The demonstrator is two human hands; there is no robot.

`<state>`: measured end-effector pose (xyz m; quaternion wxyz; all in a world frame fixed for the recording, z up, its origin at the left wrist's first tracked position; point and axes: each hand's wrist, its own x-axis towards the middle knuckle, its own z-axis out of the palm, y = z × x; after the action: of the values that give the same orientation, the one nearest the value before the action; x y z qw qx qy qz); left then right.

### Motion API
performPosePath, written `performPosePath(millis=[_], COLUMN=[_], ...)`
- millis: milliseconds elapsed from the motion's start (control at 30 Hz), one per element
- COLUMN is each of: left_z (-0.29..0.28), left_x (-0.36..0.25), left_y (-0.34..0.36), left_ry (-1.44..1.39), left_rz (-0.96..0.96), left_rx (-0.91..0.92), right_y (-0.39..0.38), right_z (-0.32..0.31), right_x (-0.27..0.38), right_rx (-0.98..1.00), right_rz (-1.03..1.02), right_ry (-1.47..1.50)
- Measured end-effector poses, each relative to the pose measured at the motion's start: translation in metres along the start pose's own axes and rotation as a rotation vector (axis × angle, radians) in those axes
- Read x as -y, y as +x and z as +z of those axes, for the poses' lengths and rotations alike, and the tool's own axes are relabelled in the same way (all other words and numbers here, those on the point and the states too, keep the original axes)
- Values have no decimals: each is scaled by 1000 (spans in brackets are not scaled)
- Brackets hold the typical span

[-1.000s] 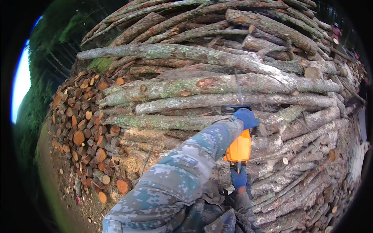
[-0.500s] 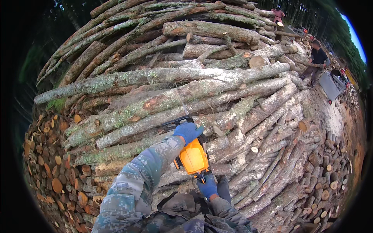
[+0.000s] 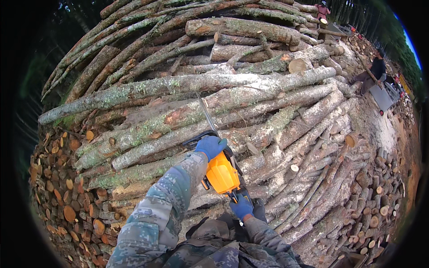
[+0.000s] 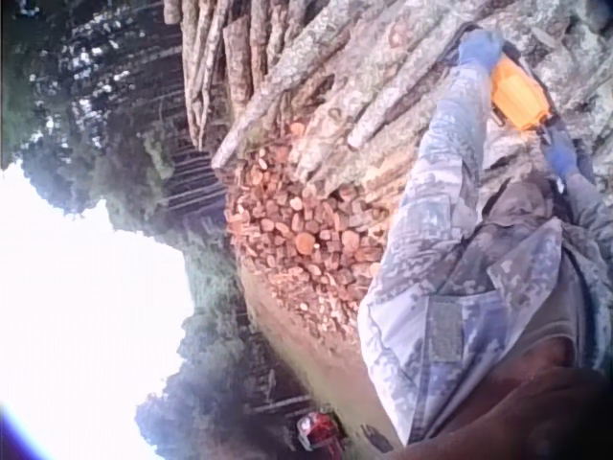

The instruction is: The person uses a chainsaw to cut stacked logs into shorter sections. They position the saw, cut through individual logs, and move to the next log in the pile. Cut pieces fall to the ground as the work continues.

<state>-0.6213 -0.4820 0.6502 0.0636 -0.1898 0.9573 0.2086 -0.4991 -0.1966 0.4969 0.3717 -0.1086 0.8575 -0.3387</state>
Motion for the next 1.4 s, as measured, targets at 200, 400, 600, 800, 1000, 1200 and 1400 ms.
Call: performPosePath(millis=[200, 400, 600, 800, 1000, 1200, 1400], left_z=[2, 8, 6, 12, 15, 16, 17], left_x=[-2, -15, -26, -23, 2, 11, 23], left_y=[14, 30, 33, 46, 43, 50, 50], left_ry=[119, 280, 312, 300, 323, 308, 265], left_rz=[-15, 28, 30, 69, 50, 31, 20], left_rx=[51, 86, 98, 77, 43, 76, 59], right_y=[-6, -7, -1, 19, -3, 1, 5], right_z=[6, 13, 27, 37, 19, 8, 15], right_x=[14, 15, 0, -9, 13, 29, 33], right_rx=[32, 5, -62, -115, -44, 73, 74], right_rz=[24, 24, -111, -136, -81, 37, 30], right_ry=[47, 36, 267, 211, 118, 115, 83])
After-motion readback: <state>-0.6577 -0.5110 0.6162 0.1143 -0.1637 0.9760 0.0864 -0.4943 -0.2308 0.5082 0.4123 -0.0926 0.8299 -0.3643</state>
